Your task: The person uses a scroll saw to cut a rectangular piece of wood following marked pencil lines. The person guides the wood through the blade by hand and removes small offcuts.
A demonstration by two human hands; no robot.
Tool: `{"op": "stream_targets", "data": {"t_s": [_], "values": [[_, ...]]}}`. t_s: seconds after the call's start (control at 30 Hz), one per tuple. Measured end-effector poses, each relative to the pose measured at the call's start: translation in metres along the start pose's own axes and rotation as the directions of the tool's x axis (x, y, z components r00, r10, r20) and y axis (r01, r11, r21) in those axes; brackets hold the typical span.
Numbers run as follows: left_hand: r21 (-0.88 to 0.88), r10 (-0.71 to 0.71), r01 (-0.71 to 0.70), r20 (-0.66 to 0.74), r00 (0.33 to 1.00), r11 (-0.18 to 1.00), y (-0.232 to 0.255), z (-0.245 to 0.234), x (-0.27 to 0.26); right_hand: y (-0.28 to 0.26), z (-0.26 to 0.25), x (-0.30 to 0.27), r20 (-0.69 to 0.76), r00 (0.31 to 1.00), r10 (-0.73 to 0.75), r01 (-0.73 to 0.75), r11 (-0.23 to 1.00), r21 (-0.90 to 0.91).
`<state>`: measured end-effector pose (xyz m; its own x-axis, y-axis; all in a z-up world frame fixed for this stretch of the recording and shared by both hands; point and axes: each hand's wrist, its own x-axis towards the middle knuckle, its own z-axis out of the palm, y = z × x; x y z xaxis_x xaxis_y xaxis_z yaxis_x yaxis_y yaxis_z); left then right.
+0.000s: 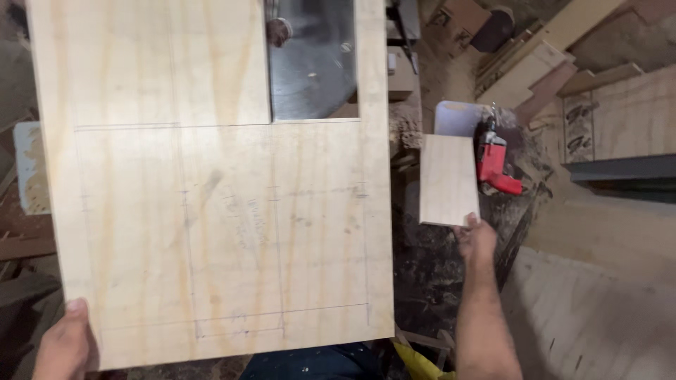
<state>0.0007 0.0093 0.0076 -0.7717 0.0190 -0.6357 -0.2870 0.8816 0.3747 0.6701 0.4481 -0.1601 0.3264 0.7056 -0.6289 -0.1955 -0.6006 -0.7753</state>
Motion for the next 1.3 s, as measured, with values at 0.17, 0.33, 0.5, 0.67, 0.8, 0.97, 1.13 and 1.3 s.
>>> {"op": "stream_targets", "data": {"t_s": [0.17, 0.33, 0.5, 0.67, 0.8, 0.97, 1.13, 1.3], "values": [[-0.023, 0.025, -0.025, -0.017, 1.0, 0.999, 0.023, 0.009, -0.001, 0.036, -0.009, 0.032, 0.013, 0.988, 0.153, -0.152, 0.968, 0.197], [-0.054, 0.041, -0.041, 0.006, 0.999, 0.998, 0.033, 0.012, -0.007, 0.041, -0.001, 0.073, 0.073, 0.997, 0.033, -0.067, 0.839, 0.54], [-0.09, 0.051, -0.048, 0.037, 0.998, 0.995, 0.027, 0.01, -0.029, 0.034, -0.001, 0.073, 0.03, 0.988, 0.151, -0.149, 0.886, 0.439], [-0.164, 0.055, -0.035, 0.122, 0.991, 0.986, -0.002, 0.002, -0.043, 0.033, 0.017, 0.018, 0.272, 0.953, 0.137, -0.133, 0.991, -0.032], [-0.181, 0.052, -0.032, 0.11, 0.993, 0.983, -0.002, 0.009, -0.04, -0.003, 0.043, -0.093, 0.496, 0.851, 0.174, -0.031, 0.959, -0.283], [-0.105, -0.036, 0.046, 0.092, 0.995, 0.993, 0.004, 0.014, -0.048, -0.015, 0.056, -0.238, 0.701, 0.702, 0.125, 0.276, 0.86, -0.429], [-0.256, 0.175, -0.155, 0.058, 0.983, 0.954, -0.009, 0.015, -0.031, -0.018, 0.078, -0.298, 0.635, 0.756, -0.158, 0.543, 0.694, -0.473], [-0.183, 0.143, -0.12, 0.123, 0.982, 0.976, 0.023, 0.004, -0.021, -0.016, 0.099, -0.318, 0.576, 0.74, -0.347, 0.632, 0.65, -0.421]]}}
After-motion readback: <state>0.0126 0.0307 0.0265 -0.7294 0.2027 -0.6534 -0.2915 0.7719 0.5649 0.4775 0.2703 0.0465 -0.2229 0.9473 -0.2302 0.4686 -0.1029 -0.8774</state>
